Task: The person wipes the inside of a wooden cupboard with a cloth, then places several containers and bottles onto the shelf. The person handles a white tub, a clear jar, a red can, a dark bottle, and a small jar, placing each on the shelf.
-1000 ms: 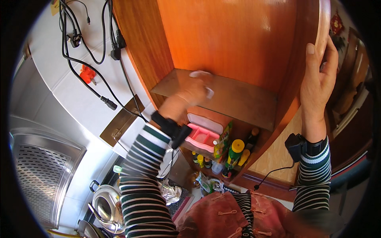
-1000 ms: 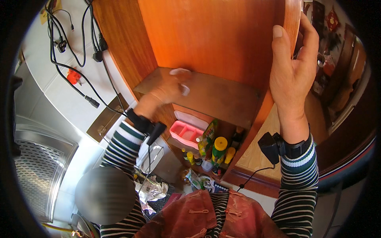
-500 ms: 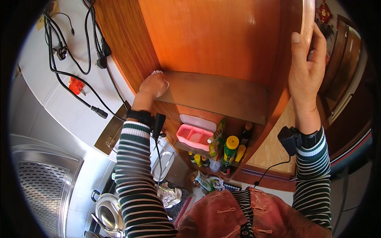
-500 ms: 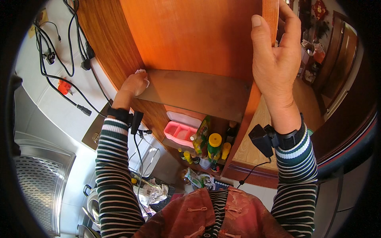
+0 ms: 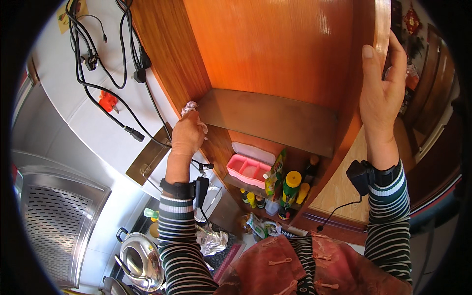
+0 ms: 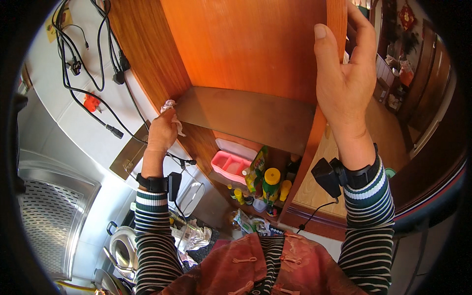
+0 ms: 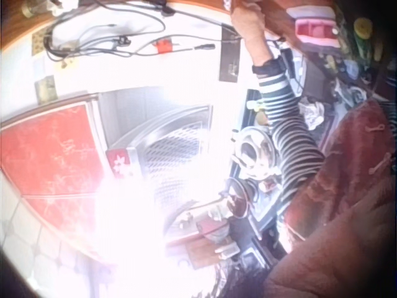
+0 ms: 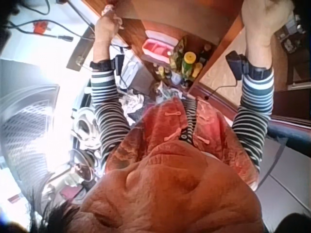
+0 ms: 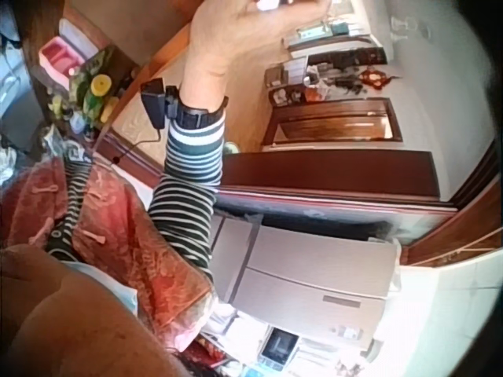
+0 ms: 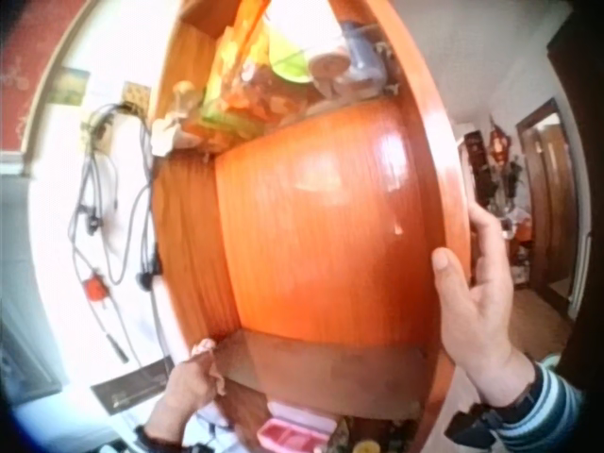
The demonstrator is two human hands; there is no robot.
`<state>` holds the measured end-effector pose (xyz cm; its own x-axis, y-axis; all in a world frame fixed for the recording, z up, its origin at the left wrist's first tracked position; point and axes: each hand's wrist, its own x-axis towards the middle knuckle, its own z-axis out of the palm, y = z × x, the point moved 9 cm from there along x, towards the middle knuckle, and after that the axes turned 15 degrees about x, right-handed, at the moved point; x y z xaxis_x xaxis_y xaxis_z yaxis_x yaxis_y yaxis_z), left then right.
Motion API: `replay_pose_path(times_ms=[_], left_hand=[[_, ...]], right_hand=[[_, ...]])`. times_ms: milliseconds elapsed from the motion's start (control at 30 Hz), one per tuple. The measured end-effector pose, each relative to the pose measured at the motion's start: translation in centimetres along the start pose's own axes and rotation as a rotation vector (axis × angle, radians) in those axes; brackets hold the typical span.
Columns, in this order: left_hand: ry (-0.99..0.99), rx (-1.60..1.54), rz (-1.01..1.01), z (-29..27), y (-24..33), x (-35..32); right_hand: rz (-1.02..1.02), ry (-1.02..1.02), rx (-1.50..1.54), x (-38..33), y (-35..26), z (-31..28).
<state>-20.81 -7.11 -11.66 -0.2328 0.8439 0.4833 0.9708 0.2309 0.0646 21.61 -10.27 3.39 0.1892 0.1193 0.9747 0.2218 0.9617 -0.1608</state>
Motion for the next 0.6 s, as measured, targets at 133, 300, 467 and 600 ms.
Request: replay_pose_path(times_ms=[133, 300, 467, 600], left_hand=[[-0.063, -0.025, 0.131, 0.3, 0.6, 1.3], [-0.145, 0.1, 0.263, 2.2, 1.0, 3.9], [-0.091, 0.142, 0.39, 3.3, 2.5, 6.1], [-0.206, 0.11, 0.356, 4.9, 3.0, 8.0]], right_hand=[[0.115, 0.014, -0.022, -0.2, 0.8, -0.3], [0.061, -0.014, -0.029, -0.1, -0.1, 0.0], [0.026, -0.009, 0.054, 0.1, -0.8, 0.5], [0.039, -0.012, 0.105, 0.0, -0.7, 0.7]])
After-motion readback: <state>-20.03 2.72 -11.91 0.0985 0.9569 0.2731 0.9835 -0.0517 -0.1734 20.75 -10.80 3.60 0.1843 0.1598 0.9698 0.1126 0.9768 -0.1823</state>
